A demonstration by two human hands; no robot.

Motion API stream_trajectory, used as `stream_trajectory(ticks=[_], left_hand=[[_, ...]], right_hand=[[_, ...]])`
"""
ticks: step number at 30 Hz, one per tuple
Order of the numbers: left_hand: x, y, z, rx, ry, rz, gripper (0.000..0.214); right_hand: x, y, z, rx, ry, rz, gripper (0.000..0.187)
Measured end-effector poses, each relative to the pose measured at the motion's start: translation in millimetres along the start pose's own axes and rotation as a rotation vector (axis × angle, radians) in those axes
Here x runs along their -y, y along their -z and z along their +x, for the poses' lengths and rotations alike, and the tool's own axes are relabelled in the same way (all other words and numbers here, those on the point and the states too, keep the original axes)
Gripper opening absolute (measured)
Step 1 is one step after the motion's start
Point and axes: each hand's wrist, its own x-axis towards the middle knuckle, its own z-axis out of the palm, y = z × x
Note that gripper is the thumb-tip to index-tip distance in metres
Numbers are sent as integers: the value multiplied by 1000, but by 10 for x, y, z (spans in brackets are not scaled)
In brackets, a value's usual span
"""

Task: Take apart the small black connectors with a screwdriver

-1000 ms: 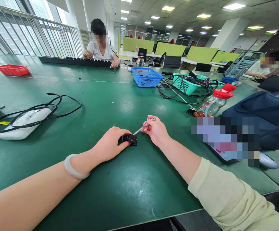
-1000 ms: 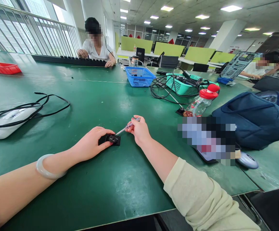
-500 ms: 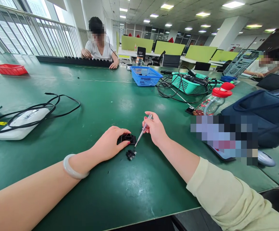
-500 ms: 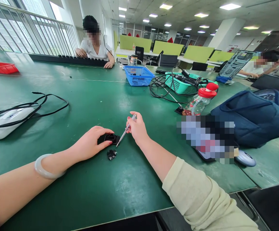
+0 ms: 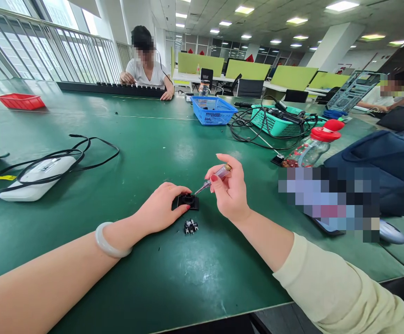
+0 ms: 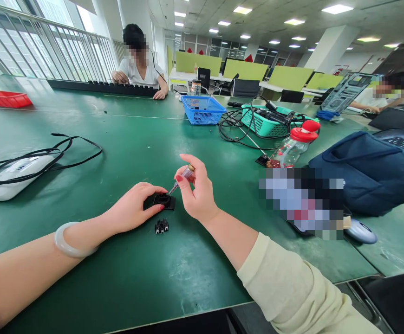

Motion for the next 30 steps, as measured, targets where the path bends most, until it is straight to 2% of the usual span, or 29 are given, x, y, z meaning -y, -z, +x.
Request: stream_trajectory(ticks=[3, 9, 16, 20, 23, 30], left_hand=[[0, 3, -4, -3, 3, -2, 32], [6, 4, -3, 18, 6, 0, 33], [-16, 4, 9, 14, -10, -11, 35], [15, -8, 4, 6, -16, -6, 35], [30, -11, -2, 6, -26, -11, 40], [26, 1, -7, 11, -32, -6, 39]], right_hand=[[-16, 0, -10, 81, 78, -41, 31], [-61, 6, -26, 189, 130, -46, 33], [-85, 23, -65, 105, 103, -55, 35], [-59, 25, -52, 182, 151, -91, 33], [-33, 16, -31, 233, 115, -104, 32], [-11, -13, -1, 262, 148, -199, 45]])
